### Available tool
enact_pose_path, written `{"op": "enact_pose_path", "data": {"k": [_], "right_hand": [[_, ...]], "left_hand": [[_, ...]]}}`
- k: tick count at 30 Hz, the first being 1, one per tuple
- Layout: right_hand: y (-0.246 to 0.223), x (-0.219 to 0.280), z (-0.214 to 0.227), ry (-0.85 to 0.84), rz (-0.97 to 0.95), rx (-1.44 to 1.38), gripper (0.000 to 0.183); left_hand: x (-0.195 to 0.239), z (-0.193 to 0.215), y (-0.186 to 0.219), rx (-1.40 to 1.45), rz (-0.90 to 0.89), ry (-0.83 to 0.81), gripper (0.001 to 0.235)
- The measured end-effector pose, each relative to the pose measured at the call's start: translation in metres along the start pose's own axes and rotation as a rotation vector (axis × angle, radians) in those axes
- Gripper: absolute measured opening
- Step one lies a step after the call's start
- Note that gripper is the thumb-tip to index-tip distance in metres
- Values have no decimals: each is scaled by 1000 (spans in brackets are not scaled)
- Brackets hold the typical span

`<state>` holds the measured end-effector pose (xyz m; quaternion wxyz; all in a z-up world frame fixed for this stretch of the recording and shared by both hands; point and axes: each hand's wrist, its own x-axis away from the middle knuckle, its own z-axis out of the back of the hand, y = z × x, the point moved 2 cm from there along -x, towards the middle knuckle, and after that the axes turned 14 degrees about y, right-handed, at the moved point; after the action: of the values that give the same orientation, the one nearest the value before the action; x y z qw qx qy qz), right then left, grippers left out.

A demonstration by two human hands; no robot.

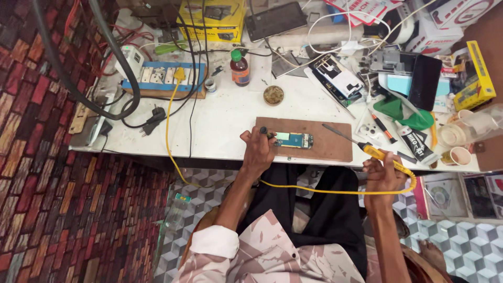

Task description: The person uses a soldering iron and a screwdriver to work on a small circuit board placed on a wooden mat. They repeatedly apply the soldering iron to various points on the board while holding it steady with the screwdriver.

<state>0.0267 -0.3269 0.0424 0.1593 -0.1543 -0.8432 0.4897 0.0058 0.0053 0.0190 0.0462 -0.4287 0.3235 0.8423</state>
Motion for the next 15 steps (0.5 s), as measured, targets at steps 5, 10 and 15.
{"op": "enact_pose_path", "data": {"k": [5, 10, 15], "right_hand": [[19, -15, -8, 7, -59, -173, 32], [24, -15, -17, 132, -138, -269, 29], [6, -5, -16, 45, -389, -511, 25]], "left_hand": [[-5, 9, 17, -41, -26, 171, 14], [0, 51, 42, 657, 643, 742, 34], [9, 98, 38, 552, 878, 838, 34]]}}
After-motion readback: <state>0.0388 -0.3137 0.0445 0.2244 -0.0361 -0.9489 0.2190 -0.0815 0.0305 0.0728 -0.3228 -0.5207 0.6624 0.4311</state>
